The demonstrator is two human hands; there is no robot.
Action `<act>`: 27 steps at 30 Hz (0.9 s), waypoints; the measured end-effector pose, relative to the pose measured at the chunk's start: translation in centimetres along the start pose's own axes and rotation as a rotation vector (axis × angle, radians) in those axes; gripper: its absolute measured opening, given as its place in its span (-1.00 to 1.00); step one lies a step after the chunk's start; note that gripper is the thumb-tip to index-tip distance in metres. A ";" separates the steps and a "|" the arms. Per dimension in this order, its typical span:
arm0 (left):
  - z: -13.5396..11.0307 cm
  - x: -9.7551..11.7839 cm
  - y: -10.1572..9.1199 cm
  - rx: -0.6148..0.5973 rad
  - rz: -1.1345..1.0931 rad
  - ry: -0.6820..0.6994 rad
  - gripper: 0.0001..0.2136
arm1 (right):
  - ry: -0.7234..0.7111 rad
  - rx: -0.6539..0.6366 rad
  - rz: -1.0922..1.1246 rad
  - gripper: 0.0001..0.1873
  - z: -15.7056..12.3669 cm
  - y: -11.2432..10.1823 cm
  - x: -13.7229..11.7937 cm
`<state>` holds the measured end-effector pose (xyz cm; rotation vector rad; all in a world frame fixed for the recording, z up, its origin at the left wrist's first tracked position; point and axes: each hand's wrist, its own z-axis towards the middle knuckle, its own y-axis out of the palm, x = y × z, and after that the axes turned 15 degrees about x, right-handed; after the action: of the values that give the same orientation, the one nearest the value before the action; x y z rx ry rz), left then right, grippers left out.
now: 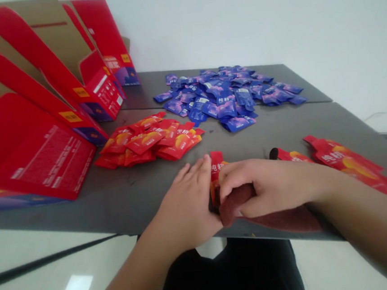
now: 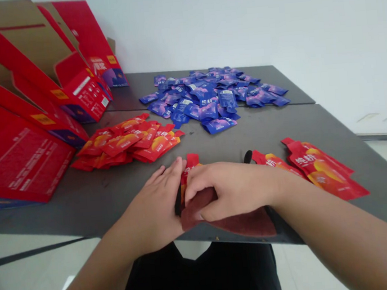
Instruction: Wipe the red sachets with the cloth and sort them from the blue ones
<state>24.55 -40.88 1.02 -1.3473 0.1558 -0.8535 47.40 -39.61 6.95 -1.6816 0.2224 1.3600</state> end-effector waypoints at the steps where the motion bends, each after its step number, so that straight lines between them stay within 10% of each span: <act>1: 0.0 0.1 -0.1 -0.003 0.005 -0.003 0.07 | 0.001 0.015 -0.025 -0.67 0.0 0.2 0.2; 19: 0.0 0.5 -0.2 0.031 -0.017 -0.011 -0.13 | 0.000 0.442 -0.621 -0.79 1.5 0.8 3.4; 27: 0.2 0.8 0.5 0.086 0.054 -0.059 -0.05 | -0.162 0.675 -0.453 -0.76 0.2 -0.2 2.7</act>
<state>25.41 -41.25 0.93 -1.2807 0.1077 -0.7663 48.36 -38.32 4.79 -0.9740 0.1667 0.9269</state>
